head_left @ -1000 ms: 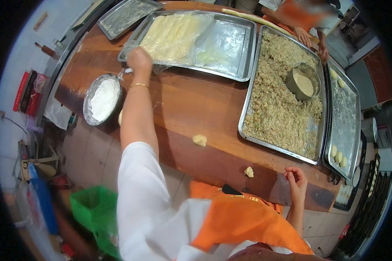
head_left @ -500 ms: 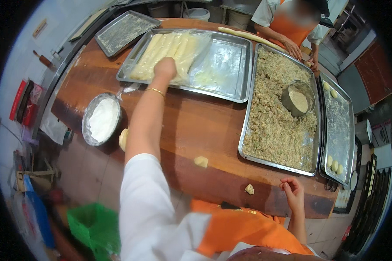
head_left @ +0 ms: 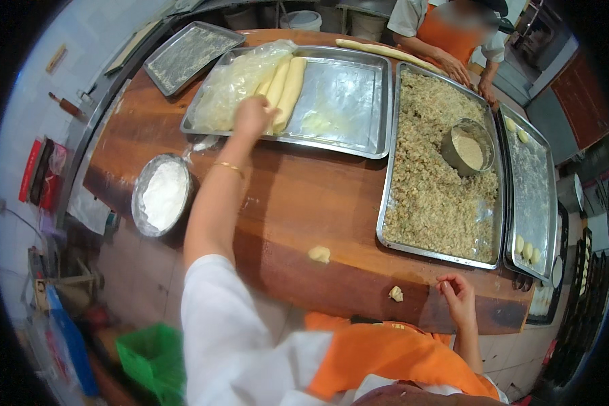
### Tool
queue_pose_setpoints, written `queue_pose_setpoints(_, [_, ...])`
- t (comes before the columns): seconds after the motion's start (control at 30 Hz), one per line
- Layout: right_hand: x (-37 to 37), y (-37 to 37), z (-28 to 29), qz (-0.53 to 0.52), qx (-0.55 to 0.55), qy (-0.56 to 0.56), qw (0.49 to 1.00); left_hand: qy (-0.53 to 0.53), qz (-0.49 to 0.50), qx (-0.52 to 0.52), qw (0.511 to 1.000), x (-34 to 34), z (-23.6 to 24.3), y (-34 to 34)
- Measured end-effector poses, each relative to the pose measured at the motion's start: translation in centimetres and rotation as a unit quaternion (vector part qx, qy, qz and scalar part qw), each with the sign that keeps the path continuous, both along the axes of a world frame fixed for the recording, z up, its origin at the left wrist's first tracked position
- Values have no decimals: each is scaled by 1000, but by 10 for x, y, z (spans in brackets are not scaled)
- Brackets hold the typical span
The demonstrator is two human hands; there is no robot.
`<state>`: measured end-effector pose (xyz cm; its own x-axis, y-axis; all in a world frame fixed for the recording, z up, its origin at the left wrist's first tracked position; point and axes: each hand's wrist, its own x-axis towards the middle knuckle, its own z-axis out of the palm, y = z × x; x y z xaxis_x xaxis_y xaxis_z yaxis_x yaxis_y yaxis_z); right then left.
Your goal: The person prepares bread rolls by portioning dough, filling it with a crumbly mixture by hand, and shaping it into rolls on a wooden table.
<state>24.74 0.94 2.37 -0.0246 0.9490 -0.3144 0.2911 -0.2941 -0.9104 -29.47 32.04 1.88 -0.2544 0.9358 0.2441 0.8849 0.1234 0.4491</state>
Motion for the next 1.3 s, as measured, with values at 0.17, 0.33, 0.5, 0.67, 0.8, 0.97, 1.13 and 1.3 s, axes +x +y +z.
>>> queue_pose_setpoints(0.17, [8, 6, -7, 31, 19, -7, 999, 162, -12, -26, 986, 42, -36, 8])
queue_pose_setpoints(0.33, [12, -4, -12, -4, 23, 1, 1000, 242, 22, -69, 968, 49, -45, 31])
queue_pose_setpoints(0.5, [16, -11, -12, -12, -11, 10, 1000, 106, 66, -42, 991, 35, -19, 51])
queue_pose_setpoints(0.67, [21, -9, -22, -25, -12, 34, 999, -524, 81, 33, 847, 22, 9, 87])
queue_pose_setpoints(0.8, [15, -3, -24, -12, -20, 56, 998, -679, 124, 63, 721, 11, -30, 99])
queue_pose_setpoints(0.97, [16, -6, -20, -14, -19, 41, 999, -158, 86, 23, 983, 22, -66, 105])
queue_pose_setpoints(1.13, [29, -12, -21, -14, -17, 58, 998, -269, 12, 158, 950, 3, 50, 136])
queue_pose_setpoints(1.3, [19, 1, -14, 21, 78, -1, 997, -426, -182, 268, 844, 75, 239, 107])
